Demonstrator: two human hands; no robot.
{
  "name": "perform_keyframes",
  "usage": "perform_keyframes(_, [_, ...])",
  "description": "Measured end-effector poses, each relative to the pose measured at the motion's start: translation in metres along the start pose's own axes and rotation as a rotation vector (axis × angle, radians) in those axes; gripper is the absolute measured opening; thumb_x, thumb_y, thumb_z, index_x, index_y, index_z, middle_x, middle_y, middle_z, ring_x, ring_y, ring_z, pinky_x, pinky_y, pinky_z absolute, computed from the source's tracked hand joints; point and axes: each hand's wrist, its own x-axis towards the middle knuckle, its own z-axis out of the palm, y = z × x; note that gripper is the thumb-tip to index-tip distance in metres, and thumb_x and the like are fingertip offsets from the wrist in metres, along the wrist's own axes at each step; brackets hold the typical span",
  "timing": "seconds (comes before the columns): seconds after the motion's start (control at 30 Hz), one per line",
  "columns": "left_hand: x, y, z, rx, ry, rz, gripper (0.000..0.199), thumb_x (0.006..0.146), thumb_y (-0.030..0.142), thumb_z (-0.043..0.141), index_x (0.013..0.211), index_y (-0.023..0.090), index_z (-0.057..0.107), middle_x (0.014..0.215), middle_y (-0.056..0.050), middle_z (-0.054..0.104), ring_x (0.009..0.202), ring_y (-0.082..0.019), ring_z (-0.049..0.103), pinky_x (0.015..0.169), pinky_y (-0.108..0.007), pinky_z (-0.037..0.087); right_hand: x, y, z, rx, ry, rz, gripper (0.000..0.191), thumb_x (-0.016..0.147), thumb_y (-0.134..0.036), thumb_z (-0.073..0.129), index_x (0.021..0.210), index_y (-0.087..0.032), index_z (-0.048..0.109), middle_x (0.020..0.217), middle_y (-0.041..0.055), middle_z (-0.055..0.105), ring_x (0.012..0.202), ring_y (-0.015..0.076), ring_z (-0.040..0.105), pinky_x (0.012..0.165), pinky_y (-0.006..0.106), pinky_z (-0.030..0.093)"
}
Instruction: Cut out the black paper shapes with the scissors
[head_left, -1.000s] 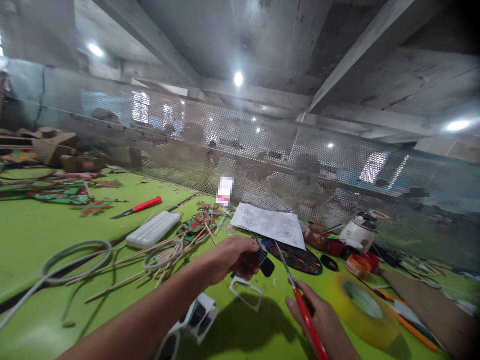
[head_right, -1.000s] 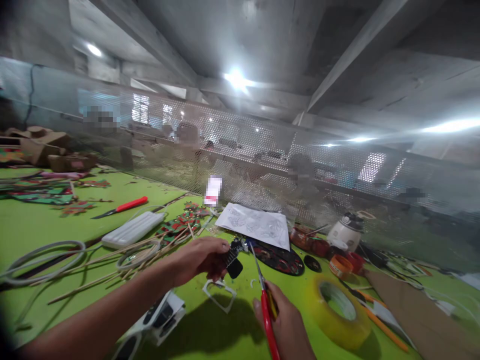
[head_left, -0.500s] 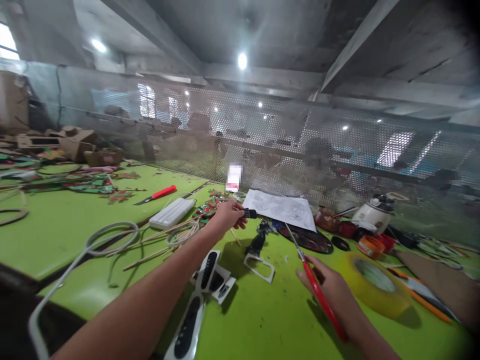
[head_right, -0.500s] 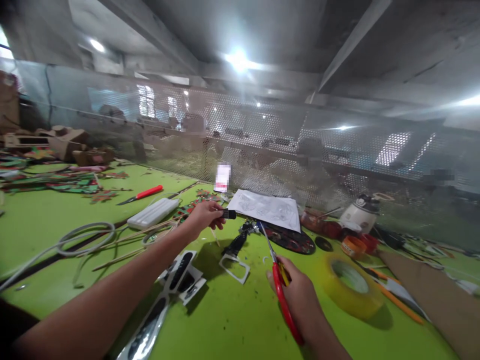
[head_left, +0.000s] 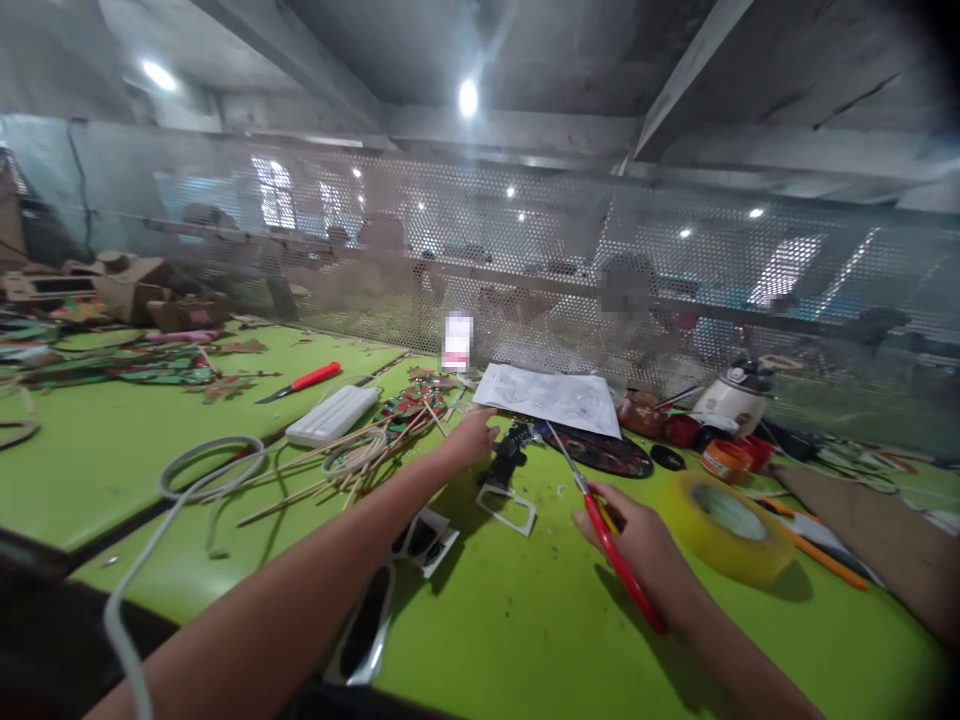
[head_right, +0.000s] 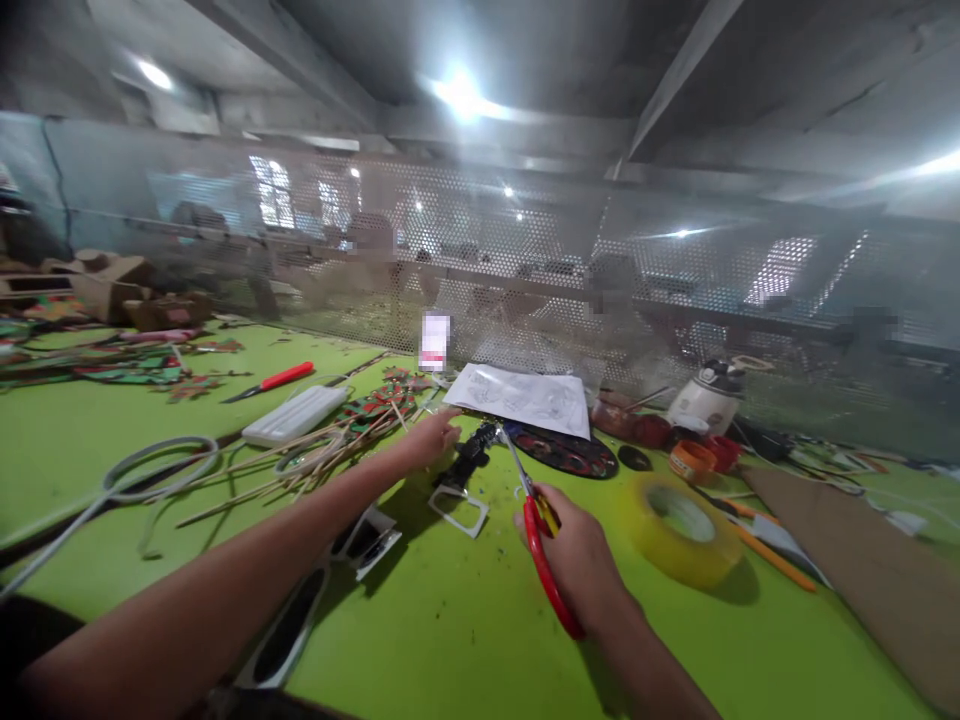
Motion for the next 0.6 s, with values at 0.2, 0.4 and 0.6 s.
perform_keyframes(0.2, [-0.028,0.03,-0.005,0.263,-0.163,0.17,0.015,0.074,0.023,0.071,0.088,0.02,0.07,0.101,-0.009,0.067,0.1,-0.025,0.057,0.095,-0.041,0.04,0.002,-0.001,-0.002,0.02,0.04,-0.036,0.051,0.072,-0.041,0.059,0.115,-0.014,0.067,0.095,0.0119,0.074,0.087,0.0298,0.067,0.077,0.037,0.048])
perform_keyframes(0.4, [-0.052,0.045,0.008,0.312,-0.372,0.327,0.021,0.053,0.011,0.076,0.068,0.024,0.07,0.078,-0.003,0.068,0.087,-0.023,0.056,0.084,-0.032,0.041,0.006,0.002,-0.01,0.05,0.116,-0.071,0.053,0.074,-0.044,0.056,0.114,-0.012,0.066,0.092,0.0114,0.074,0.086,0.0274,0.067,0.074,0.033,0.048])
perform_keyframes(0.6, [-0.052,0.046,0.01,0.294,-0.415,0.36,0.015,0.061,0.007,0.064,0.055,0.021,0.061,0.062,0.0,0.059,0.059,-0.013,0.047,0.063,-0.026,0.038,0.006,0.002,-0.014,0.024,0.154,-0.086,0.051,0.078,-0.048,0.054,0.114,-0.013,0.065,0.082,0.0083,0.072,0.075,0.0236,0.067,0.066,0.03,0.048])
